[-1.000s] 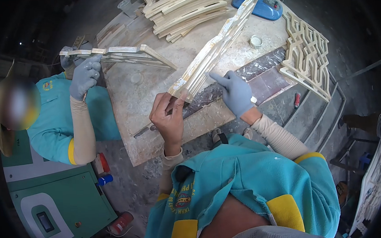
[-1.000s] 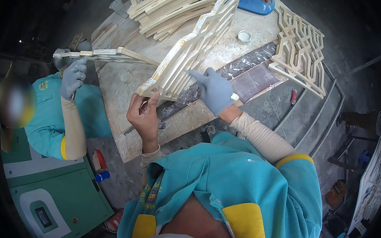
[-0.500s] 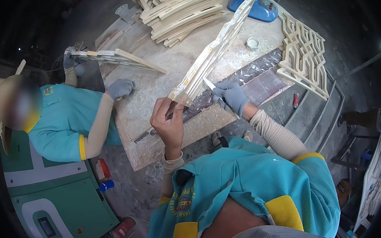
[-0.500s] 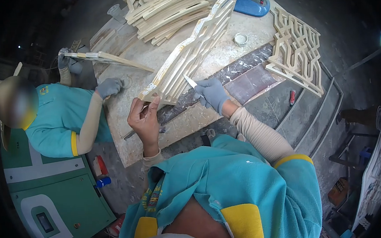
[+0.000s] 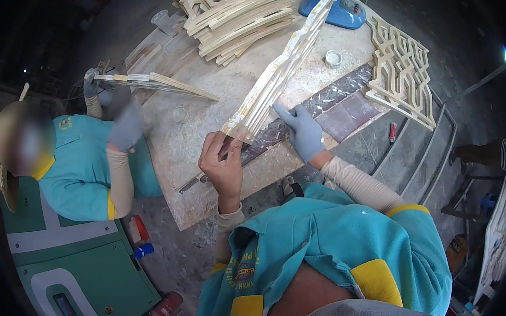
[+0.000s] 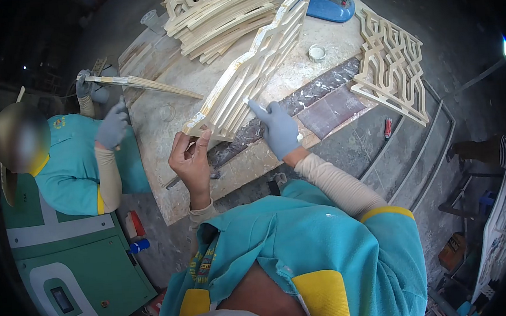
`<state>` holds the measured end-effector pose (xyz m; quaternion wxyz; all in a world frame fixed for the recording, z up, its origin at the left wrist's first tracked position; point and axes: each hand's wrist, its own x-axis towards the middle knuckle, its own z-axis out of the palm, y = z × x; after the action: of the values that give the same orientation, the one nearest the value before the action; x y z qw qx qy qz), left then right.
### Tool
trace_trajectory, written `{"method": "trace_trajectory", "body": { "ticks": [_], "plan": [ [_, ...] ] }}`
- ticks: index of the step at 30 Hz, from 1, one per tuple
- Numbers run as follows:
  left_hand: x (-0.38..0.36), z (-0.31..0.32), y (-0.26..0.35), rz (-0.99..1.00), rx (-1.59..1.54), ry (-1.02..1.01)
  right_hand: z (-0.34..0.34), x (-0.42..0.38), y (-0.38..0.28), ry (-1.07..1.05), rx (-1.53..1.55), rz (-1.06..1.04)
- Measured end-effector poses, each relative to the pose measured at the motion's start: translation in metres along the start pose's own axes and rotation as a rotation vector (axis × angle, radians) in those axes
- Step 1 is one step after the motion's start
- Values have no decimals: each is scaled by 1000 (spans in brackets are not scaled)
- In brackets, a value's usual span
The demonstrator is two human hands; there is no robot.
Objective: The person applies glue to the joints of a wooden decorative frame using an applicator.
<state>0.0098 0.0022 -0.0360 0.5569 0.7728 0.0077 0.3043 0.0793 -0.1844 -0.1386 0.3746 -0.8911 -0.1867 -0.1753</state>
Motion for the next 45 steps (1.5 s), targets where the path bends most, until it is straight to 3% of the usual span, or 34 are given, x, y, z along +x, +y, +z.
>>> {"method": "trace_trajectory", "body": {
  "ticks": [5, 11, 15, 17, 20, 24, 29, 34, 37, 39, 41, 43, 45],
  "plan": [
    [-1, -2, 2, -36, -18, -2, -20, -23, -4, -137, 18, 82],
    [-3, -2, 3, -43, 15, -38, -26, 13, -13, -93, -93, 131],
    [-1, -2, 1, -11, 15, -11, -23, -2, -35, -138, -77, 64],
    [-1, -2, 1, -19, 31, -10, -32, -4, -44, -264, -90, 47],
    [-1, -1, 0, -7, 24, -3, -37, 10, -36, -151, -59, 64],
    [-2, -4, -1, -12, 21, -11, -23, 16, -24, -184, -201, 94],
    [0, -3, 0, -65, -23, -14, -28, 4, -39, -385, -136, 0],
    [0, -4, -8, 7, 78, 18, -39, 28, -29, -291, -144, 98],
    [3, -1, -5, 2, -4, 44, -37, 19, -14, -318, -160, 33],
    [5, -1, -6, -27, -24, 38, -53, 18, -9, -595, 15, -56],
    [7, -1, -10, -28, -18, 75, -64, 28, 31, -484, -84, -37],
    [8, -2, -11, -47, -39, 68, -104, 63, 48, -493, -203, 304],
    [9, -2, -11, -58, -25, 83, -108, 90, 124, -350, -389, 366]
  ]
}}
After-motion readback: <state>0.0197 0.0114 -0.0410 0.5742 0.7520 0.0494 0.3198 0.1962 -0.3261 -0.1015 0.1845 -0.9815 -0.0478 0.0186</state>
